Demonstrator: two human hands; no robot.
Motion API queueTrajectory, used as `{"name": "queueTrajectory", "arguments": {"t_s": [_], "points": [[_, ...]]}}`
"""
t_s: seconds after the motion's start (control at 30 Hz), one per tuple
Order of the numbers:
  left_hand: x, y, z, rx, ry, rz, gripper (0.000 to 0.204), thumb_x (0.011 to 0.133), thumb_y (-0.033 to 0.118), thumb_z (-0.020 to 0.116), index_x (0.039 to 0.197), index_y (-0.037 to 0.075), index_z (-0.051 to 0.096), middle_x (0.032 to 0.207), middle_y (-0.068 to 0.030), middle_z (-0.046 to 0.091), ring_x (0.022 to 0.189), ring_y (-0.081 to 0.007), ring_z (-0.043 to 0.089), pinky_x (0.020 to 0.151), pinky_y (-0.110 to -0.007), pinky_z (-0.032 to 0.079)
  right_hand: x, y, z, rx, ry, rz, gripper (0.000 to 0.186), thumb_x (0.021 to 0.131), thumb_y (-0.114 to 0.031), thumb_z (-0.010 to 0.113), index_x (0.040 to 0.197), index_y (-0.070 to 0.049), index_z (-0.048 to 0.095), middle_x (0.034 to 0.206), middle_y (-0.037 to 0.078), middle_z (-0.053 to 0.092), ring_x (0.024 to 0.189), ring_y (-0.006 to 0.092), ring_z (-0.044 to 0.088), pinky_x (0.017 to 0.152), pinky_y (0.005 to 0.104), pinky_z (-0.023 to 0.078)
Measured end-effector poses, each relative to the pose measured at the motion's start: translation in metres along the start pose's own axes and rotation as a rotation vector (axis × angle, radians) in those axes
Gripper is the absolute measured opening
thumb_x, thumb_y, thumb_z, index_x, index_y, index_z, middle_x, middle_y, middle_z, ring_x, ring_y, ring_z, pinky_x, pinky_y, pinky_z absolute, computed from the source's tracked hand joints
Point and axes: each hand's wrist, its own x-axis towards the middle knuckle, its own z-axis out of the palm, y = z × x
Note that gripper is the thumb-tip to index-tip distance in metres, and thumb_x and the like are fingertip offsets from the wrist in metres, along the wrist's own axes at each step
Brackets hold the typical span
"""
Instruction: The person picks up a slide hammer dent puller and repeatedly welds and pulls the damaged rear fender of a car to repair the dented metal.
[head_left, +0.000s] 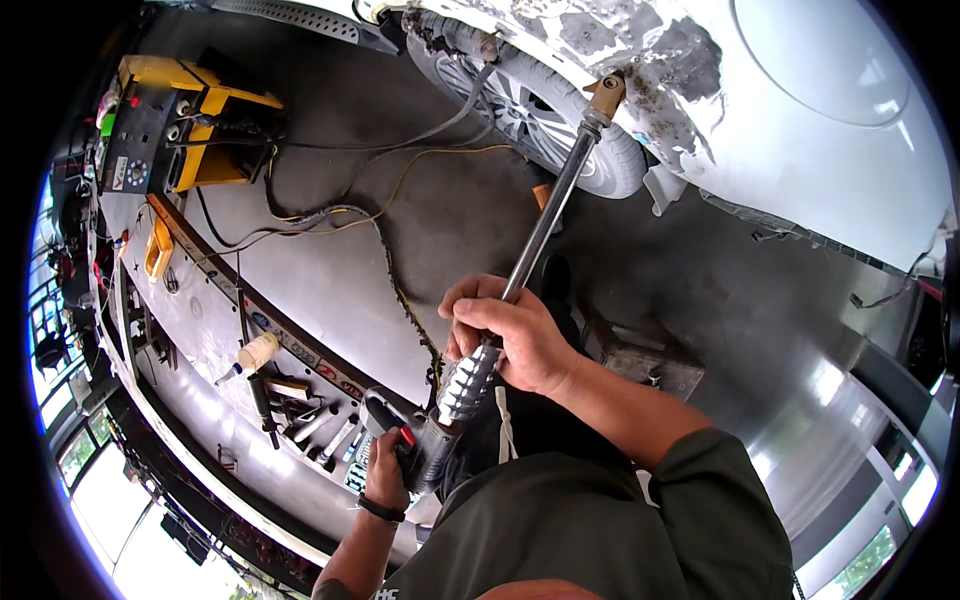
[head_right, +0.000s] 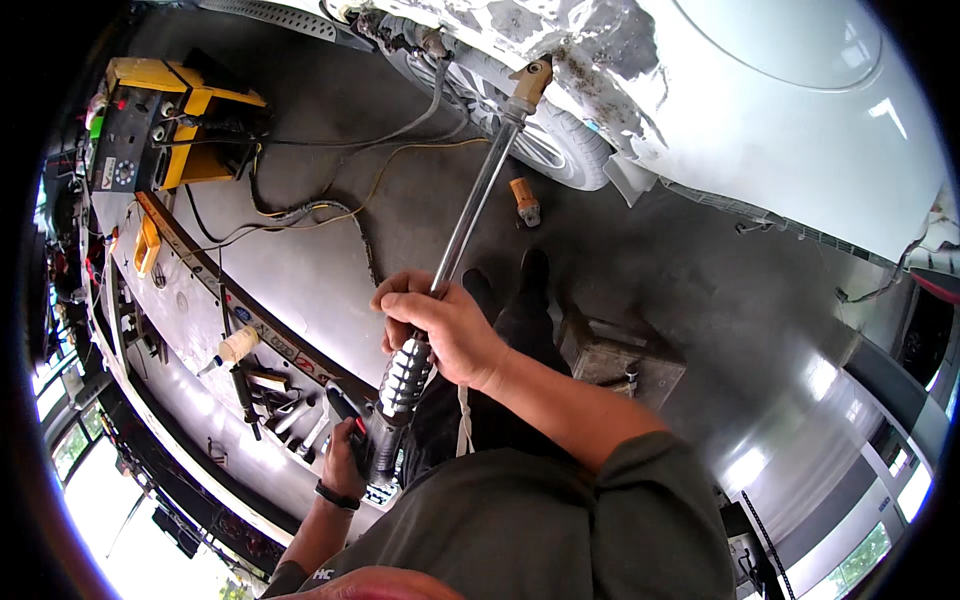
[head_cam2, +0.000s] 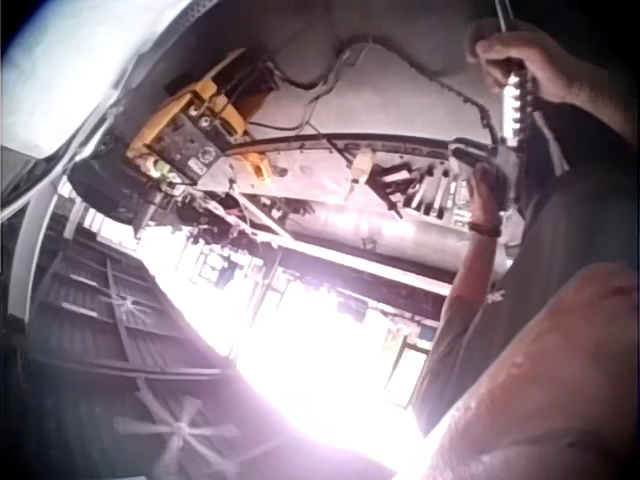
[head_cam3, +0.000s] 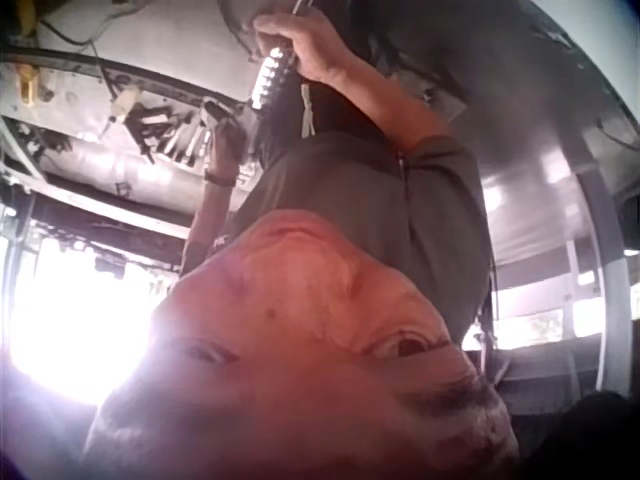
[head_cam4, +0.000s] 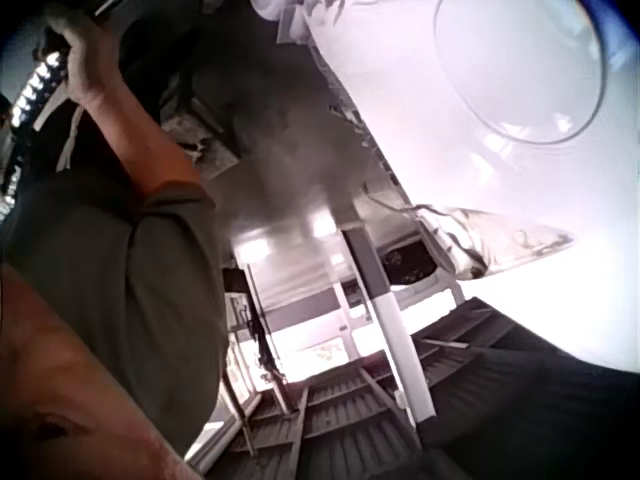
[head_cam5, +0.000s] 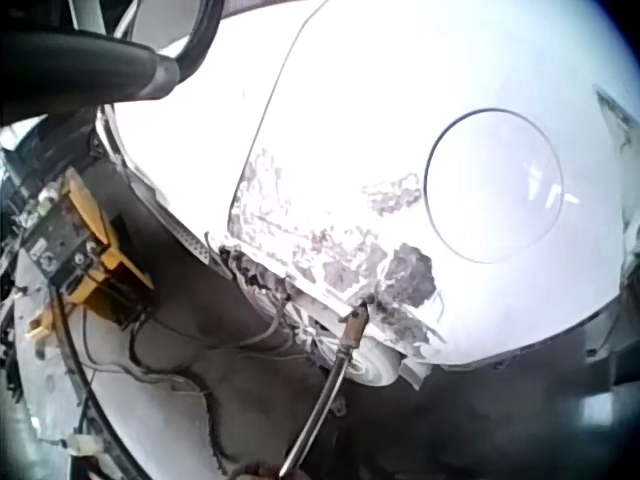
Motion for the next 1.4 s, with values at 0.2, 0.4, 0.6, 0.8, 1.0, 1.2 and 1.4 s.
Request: {"name": "queueTrajectory", "arguments": {"t_s": [0.2, 0.4, 0.6, 0.8, 1.0, 1.2, 1.4], "points": [[-0.023, 0.037, 0.021, 0.515, 0.000, 0.330, 0.021, 0.100, 0.017, 0.054, 0.117, 0.005, 0.059, 0.106, -0.0086, 0.056, 0.094, -0.0203, 0.059, 0.084, -0.034, 0.050, 0.001, -0.008, 0.001, 0.046, -0.024, 0.000, 0.015, 0.094, -0.015, 0.062, 0.098, -0.001, 0.065, 0.066, 0.004, 0.062, 0.066, 0.0158, 0.064, 0.070, 0.0315, 0.054], [-0.045, 0.038, 0.028, 0.813, 0.090, 0.357, 0.033, 0.093, 0.006, 0.059, 0.125, 0.010, 0.055, 0.104, -0.0178, 0.057, 0.094, -0.0326, 0.060, 0.082, -0.039, 0.050, -0.010, -0.003, -0.007, 0.073, 0.025, 0.076, 0.013, 0.094, -0.015, 0.063, 0.097, -0.003, 0.066, 0.068, 0.004, 0.062, 0.067, 0.0159, 0.063, 0.069, 0.0314, 0.053], [-0.034, -0.026, -0.013, 0.465, 0.119, 0.236, 0.044, 0.087, -0.001, 0.062, 0.129, 0.012, 0.054, 0.097, -0.0204, 0.055, 0.091, -0.0379, 0.060, 0.080, -0.042, 0.049, -0.013, -0.010, -0.010, 0.065, 0.040, 0.165, 0.016, 0.093, -0.015, 0.061, 0.099, -0.001, 0.064, 0.069, 0.006, 0.061, 0.073, 0.0208, 0.063, 0.077, 0.0352, 0.051], [-0.060, 0.016, 0.051, 1.173, 0.179, 0.536, 0.025, 0.096, 0.026, 0.060, 0.108, 0.005, 0.065, 0.096, -0.0069, 0.064, 0.088, -0.0189, 0.063, 0.079, -0.032, 0.051, -0.018, -0.017, -0.018, 0.011, 0.064, 0.151, 0.012, 0.093, -0.015, 0.062, 0.095, -0.003, 0.065, 0.073, 0.004, 0.062, 0.068, 0.0159, 0.063, 0.068, 0.0299, 0.052], [-0.037, -0.030, 0.025, 0.188, 0.120, 0.027, 0.033, 0.090, 0.013, 0.067, 0.121, 0.005, 0.059, 0.105, -0.0136, 0.064, 0.090, -0.0263, 0.063, 0.084, -0.036, 0.050, -0.021, -0.016, -0.010, -0.012, 0.109, 0.172, 0.011, 0.092, -0.013, 0.063, 0.095, -0.003, 0.065, 0.075, 0.004, 0.062, 0.068, 0.0146, 0.064, 0.068, 0.0295, 0.053], [-0.049, 0.026, 0.080, 0.367, 0.213, 0.021, 0.034, 0.093, 0.029, 0.065, 0.114, 0.002, 0.062, 0.096, -0.0093, 0.060, 0.086, -0.0207, 0.060, 0.084, -0.034, 0.049, -0.018, -0.015, -0.015, 0.018, 0.091, 0.118, 0.010, 0.092, -0.013, 0.065, 0.096, -0.004, 0.065, 0.076, 0.003, 0.062, 0.065, 0.0118, 0.060, 0.071, 0.0310, 0.054], [-0.046, 0.019, 0.075, 0.389, 0.285, -0.060, 0.029, 0.097, 0.026, 0.059, 0.109, 0.000, 0.063, 0.097, -0.0111, 0.057, 0.087, -0.0215, 0.059, 0.078, -0.034, 0.049, -0.019, -0.014, -0.013, 0.005, 0.096, 0.124, 0.011, 0.092, -0.013, 0.065, 0.096, -0.004, 0.065, 0.074, 0.004, 0.061, 0.066, 0.0127, 0.061, 0.071, 0.0320, 0.055]]}}
